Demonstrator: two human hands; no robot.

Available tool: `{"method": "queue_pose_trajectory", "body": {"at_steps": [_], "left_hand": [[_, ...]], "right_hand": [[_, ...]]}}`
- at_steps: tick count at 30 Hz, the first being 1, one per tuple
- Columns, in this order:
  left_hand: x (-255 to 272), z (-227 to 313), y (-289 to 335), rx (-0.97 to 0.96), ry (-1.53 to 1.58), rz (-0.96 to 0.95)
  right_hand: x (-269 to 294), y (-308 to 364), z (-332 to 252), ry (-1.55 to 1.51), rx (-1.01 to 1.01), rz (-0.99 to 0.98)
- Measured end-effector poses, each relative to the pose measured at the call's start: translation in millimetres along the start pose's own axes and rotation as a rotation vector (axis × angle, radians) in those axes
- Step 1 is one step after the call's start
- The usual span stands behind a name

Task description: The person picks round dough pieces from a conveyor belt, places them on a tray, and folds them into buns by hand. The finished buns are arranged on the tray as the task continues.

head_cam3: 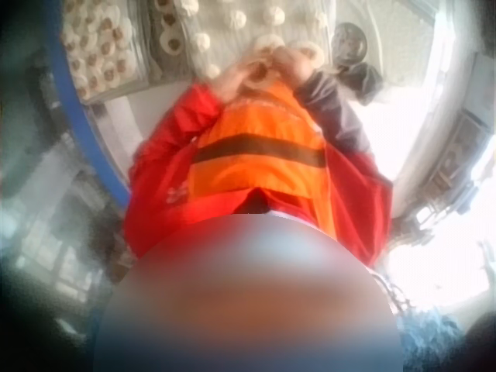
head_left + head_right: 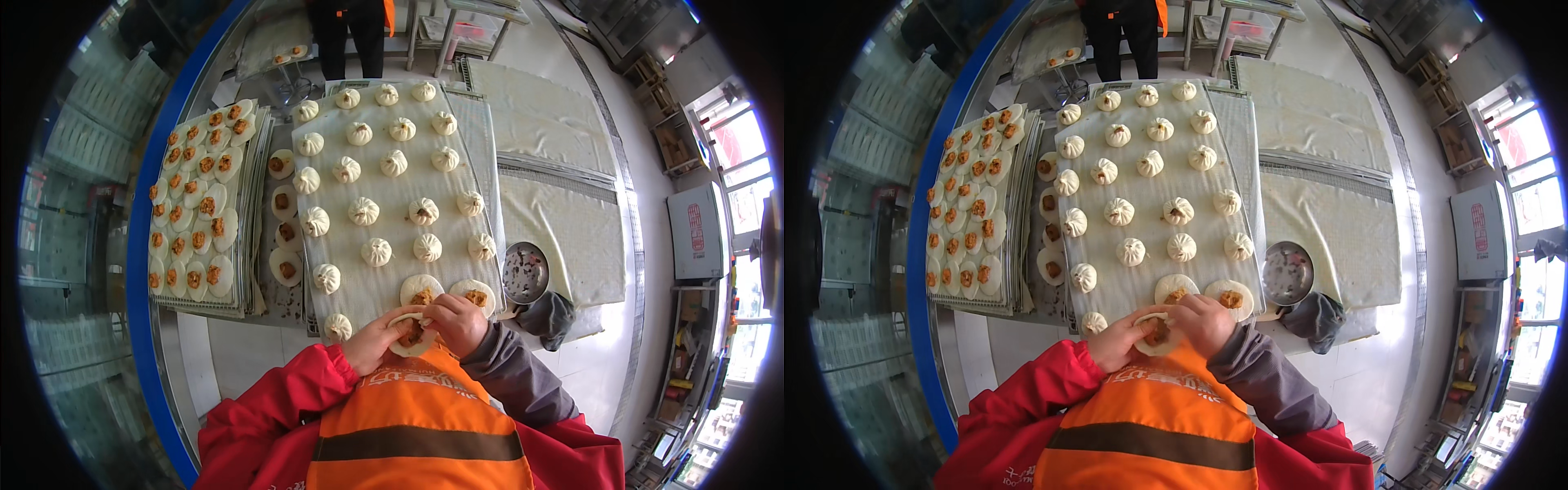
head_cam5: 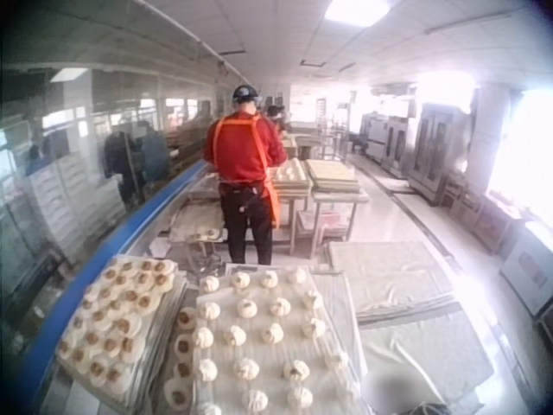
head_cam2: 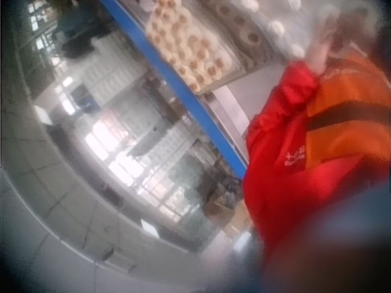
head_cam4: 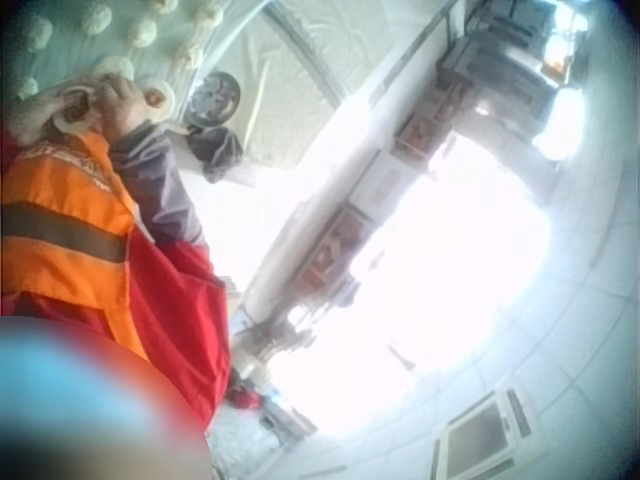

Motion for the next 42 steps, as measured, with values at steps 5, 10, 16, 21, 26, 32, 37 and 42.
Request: {"method": "queue_pose_trajectory", "body": {"at_steps": [5, 10, 16, 21, 26, 32, 37, 42], "left_hand": [[1, 3, 5, -0.243, -0.616, 0.131], [11, -5, -3, 0.052, -0.619, 0.103], [7, 1, -2, 0.002, -0.254, -0.017], [4, -3, 5, -0.173, -0.567, 0.011], [16, -12, -5, 0.077, -0.686, 0.080], [8, -4, -4, 0.007, -0.348, -0.129], [7, -15, 5, -0.105, -0.431, -0.060], [9, -18, 5, -0.244, -0.602, -0.001]], "right_hand": [[1, 1, 2, -0.185, -0.063, -0.019], [-5, 0, -8, -0.001, 0.137, -0.121], [-9, 5, 2, -0.118, -0.046, -0.135], [-8, 5, -6, -0.293, -0.036, -0.049], [-14, 2, -17, 0.020, 0.173, -0.183], [-10, 8, -4, -0.177, -0.057, -0.135], [-6, 10, -8, -0.120, -0.033, -0.129], [-9, 5, -15, -0.097, 0.050, -0.122]]}}
Point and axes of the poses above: each hand's wrist, its own y-axis away from the middle knuckle, its own x-axis out of the back of the hand, z = x × y, the point moved 5 cm from there along -y, towards the middle knuckle, and after that the axes turned 8 degrees about x, right-handed, at the moved point
